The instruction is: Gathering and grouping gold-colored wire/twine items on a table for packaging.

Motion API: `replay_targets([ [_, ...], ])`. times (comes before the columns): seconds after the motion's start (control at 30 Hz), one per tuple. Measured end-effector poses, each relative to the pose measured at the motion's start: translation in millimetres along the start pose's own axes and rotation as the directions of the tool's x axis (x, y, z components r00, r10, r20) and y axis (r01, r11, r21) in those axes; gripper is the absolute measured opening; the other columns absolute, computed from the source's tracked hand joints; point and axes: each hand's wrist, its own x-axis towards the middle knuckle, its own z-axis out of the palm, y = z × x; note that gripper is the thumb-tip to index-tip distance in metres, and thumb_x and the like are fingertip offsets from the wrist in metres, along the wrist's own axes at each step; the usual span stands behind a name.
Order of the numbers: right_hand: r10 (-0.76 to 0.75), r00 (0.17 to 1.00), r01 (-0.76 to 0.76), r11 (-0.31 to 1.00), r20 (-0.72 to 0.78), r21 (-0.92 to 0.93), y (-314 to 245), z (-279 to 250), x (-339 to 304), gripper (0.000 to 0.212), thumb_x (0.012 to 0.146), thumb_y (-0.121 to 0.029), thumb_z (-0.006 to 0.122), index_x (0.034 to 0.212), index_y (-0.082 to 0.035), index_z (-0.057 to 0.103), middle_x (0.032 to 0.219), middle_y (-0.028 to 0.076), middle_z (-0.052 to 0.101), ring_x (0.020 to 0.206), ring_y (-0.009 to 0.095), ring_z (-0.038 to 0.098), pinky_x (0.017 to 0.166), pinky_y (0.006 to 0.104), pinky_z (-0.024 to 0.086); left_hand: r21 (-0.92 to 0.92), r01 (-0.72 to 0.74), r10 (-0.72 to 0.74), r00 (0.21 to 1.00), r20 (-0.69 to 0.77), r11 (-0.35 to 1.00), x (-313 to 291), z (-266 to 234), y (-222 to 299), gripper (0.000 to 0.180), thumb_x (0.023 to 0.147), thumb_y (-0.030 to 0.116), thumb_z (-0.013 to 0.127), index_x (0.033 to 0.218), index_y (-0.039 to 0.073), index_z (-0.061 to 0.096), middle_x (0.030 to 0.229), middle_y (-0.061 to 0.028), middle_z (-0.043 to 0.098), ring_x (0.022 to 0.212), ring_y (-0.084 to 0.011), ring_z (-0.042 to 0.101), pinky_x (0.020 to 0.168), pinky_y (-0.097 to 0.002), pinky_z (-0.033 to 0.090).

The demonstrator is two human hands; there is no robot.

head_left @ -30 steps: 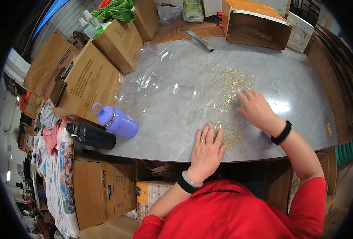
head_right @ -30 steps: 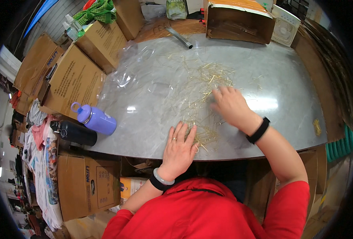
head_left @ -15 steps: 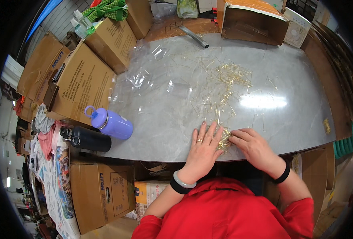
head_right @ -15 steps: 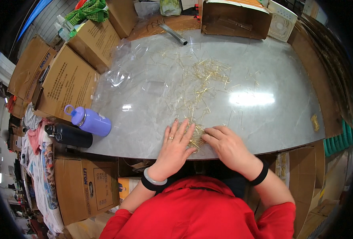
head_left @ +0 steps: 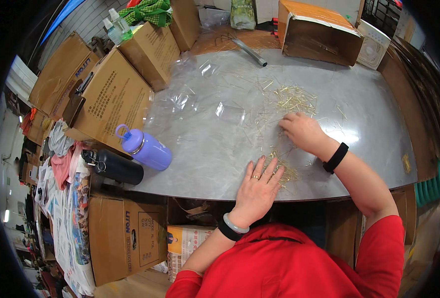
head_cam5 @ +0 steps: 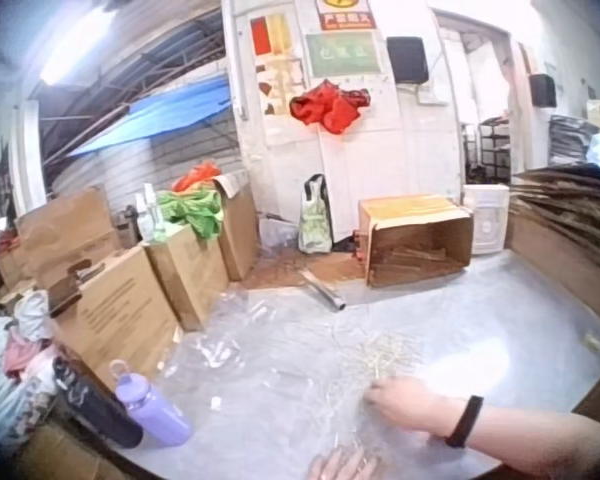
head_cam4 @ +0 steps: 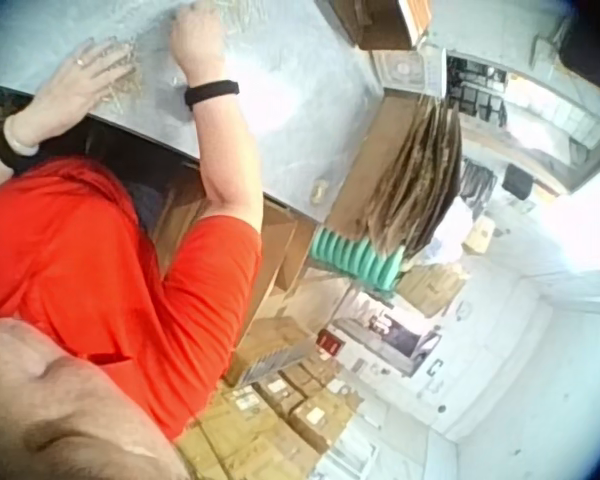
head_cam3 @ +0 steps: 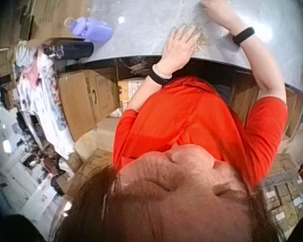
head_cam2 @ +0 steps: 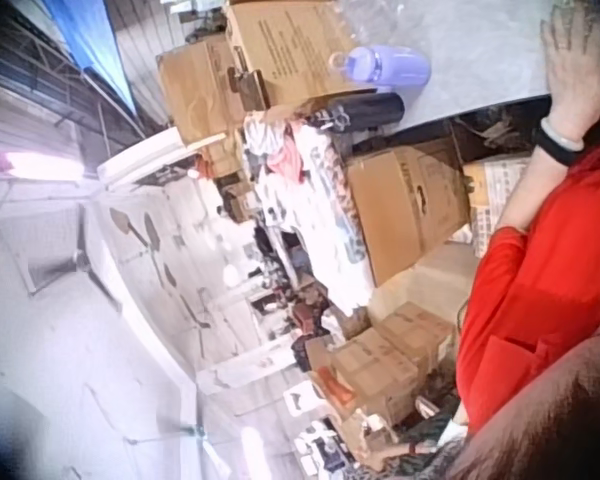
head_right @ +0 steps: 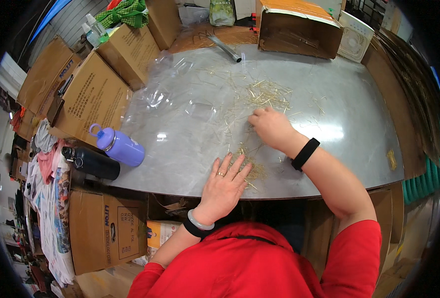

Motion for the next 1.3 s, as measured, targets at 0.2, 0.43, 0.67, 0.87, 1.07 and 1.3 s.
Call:
replay_targets([
  [0.2, -0.402, 0.889, 0.320, 0.888, -0.218, -0.330, -22, -14, -16, 0.031, 0.089, -0.015, 0.060, 0.119, -0.012, 0.067, 0.125, 0.010, 0.060, 0.112, 0.029, 0.060, 0.093, 0.0426, 0.051, -0.014, -0.003, 0.003, 1.000, 0.004, 1.000, 1, -3, -1, 0.046, 0.095, 0.021, 0.062, 0.139, 0.010, 0.056, 0.150, -0.0141, 0.047, 0.140, -0.0391, 0.040, 0.116, -0.0566, 0.030],
  [0.43, -0.221, 0.974, 0.207, 0.954, 0.043, 0.219, -22, -13, -51, 0.032, 0.090, -0.012, 0.061, 0.121, -0.003, 0.065, 0.127, 0.013, 0.060, 0.111, 0.033, 0.059, 0.097, 0.0434, 0.046, -0.023, 0.006, -0.007, 1.000, -0.015, 1.000, 3, -4, 0, 0.045, 0.096, 0.022, 0.061, 0.139, 0.009, 0.056, 0.151, -0.0160, 0.045, 0.138, -0.0395, 0.041, 0.115, -0.0563, 0.031],
  [0.67, 0.062, 0.996, -0.064, 0.998, -0.071, -0.016, 39, 9, -29, 0.037, 0.087, -0.003, 0.056, 0.124, 0.000, 0.057, 0.129, 0.018, 0.060, 0.120, 0.038, 0.056, 0.102, 0.0427, 0.047, 0.000, -0.003, 0.003, 1.000, -0.016, 1.000, 3, 0, 1, 0.046, 0.097, 0.024, 0.060, 0.141, 0.009, 0.055, 0.150, -0.0160, 0.046, 0.138, -0.0384, 0.041, 0.115, -0.0554, 0.031],
  [0.87, 0.038, 0.991, -0.037, 0.999, -0.125, 0.013, 20, -29, -49, 0.026, 0.089, -0.009, 0.060, 0.114, -0.001, 0.062, 0.108, 0.017, 0.064, 0.102, 0.037, 0.063, 0.085, 0.0446, 0.054, -0.024, 0.022, -0.022, 1.000, -0.004, 0.999, 1, -4, 2, 0.045, 0.097, 0.023, 0.061, 0.140, 0.010, 0.056, 0.147, -0.0149, 0.048, 0.138, -0.0378, 0.041, 0.116, -0.0546, 0.030],
  [1.07, 0.454, 0.887, -0.461, 0.884, -0.084, -0.080, -15, -24, -131, 0.036, 0.087, -0.030, 0.072, 0.105, 0.000, 0.064, 0.100, 0.018, 0.062, 0.094, 0.037, 0.060, 0.080, 0.0460, 0.051, -0.036, 0.009, -0.009, 1.000, -0.002, 0.999, -1, -3, 1, 0.045, 0.096, 0.022, 0.063, 0.139, 0.011, 0.057, 0.146, -0.0119, 0.049, 0.138, -0.0377, 0.040, 0.117, -0.0551, 0.029],
  [1.3, 0.287, 0.939, -0.272, 0.957, -0.190, 0.103, -64, -8, -122, 0.040, 0.089, -0.024, 0.070, 0.120, -0.001, 0.060, 0.111, 0.018, 0.058, 0.102, 0.035, 0.055, 0.089, 0.0446, 0.048, -0.022, -0.010, 0.010, 1.000, 0.012, 1.000, 0, 1, -1, 0.054, 0.096, 0.022, 0.063, 0.147, 0.012, 0.049, 0.151, -0.0118, 0.045, 0.141, -0.0390, 0.037, 0.118, -0.0560, 0.028],
])
